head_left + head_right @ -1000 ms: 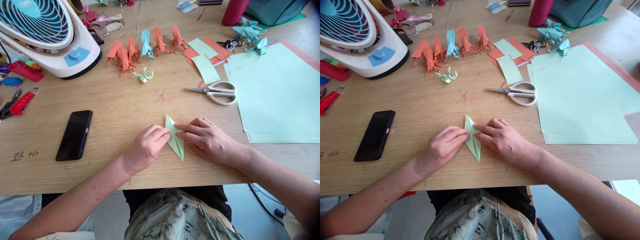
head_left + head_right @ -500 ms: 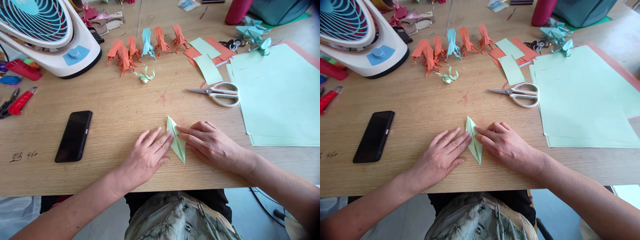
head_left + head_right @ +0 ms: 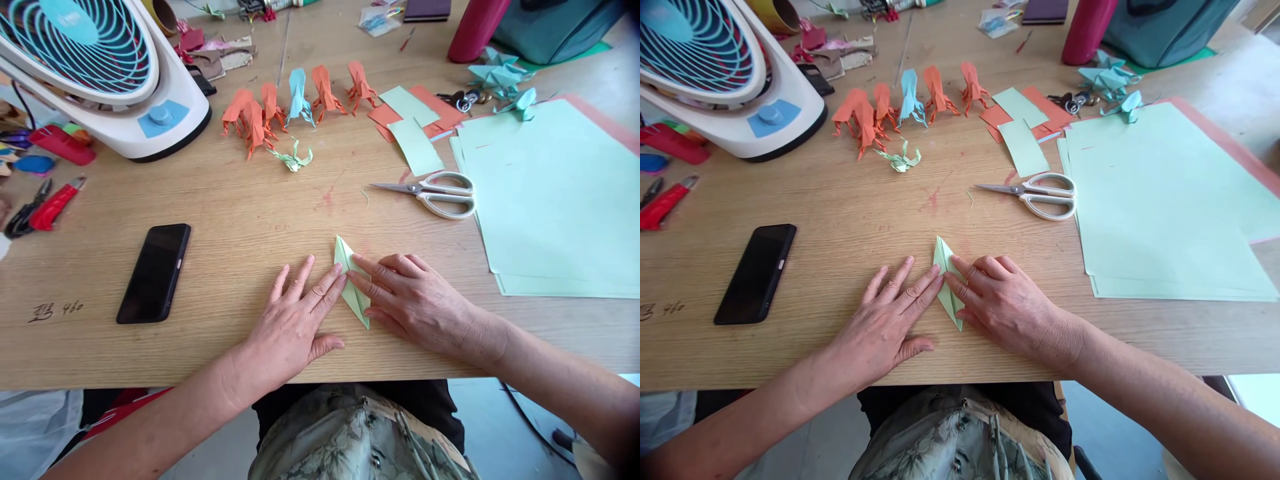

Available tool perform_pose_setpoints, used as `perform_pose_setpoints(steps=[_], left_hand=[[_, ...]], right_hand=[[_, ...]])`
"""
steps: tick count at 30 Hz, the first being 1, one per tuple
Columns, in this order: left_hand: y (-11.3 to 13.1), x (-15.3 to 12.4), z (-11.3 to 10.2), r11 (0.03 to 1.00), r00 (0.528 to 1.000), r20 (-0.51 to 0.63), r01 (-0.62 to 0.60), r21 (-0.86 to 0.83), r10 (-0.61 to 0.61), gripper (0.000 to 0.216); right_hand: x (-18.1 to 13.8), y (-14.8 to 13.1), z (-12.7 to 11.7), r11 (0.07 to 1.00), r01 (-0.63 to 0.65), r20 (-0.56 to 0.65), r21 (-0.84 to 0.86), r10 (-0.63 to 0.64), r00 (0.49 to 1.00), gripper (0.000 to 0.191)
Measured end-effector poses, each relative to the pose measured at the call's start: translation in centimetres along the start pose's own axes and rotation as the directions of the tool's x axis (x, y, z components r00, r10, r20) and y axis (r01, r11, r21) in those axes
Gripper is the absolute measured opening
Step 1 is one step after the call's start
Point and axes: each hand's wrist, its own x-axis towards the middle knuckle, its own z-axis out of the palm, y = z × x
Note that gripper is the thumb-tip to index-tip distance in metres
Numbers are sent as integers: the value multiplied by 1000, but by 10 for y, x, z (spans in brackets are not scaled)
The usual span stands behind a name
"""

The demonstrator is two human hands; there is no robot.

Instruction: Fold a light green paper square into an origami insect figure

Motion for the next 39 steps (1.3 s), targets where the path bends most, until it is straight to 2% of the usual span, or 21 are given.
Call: perform_pose_setpoints(steps=[9,17,24,30,39], left_hand=[[-6,-1,2,1000,999,-53,-8,-17,7,72],[-4,7,-12,998,999,-33,-29,55,31,81],[-14,25,-3,993,993,-24,-117,-16,117,89],[-20,32,0,993,994,-20,-112,-43,111,91],[-19,38,4,997,998,-38,-43,-57,41,84]], right_hand=[[3,-2,2,1000,-13,-23,15,13,1000,43],[5,-2,4,1000,-12,-45,1,12,999,42],[6,-3,0,999,-14,-43,-33,13,999,40],[6,-3,1,999,-16,-33,-33,14,999,39],[6,-3,-2,1000,-19,6,4,19,1000,39]])
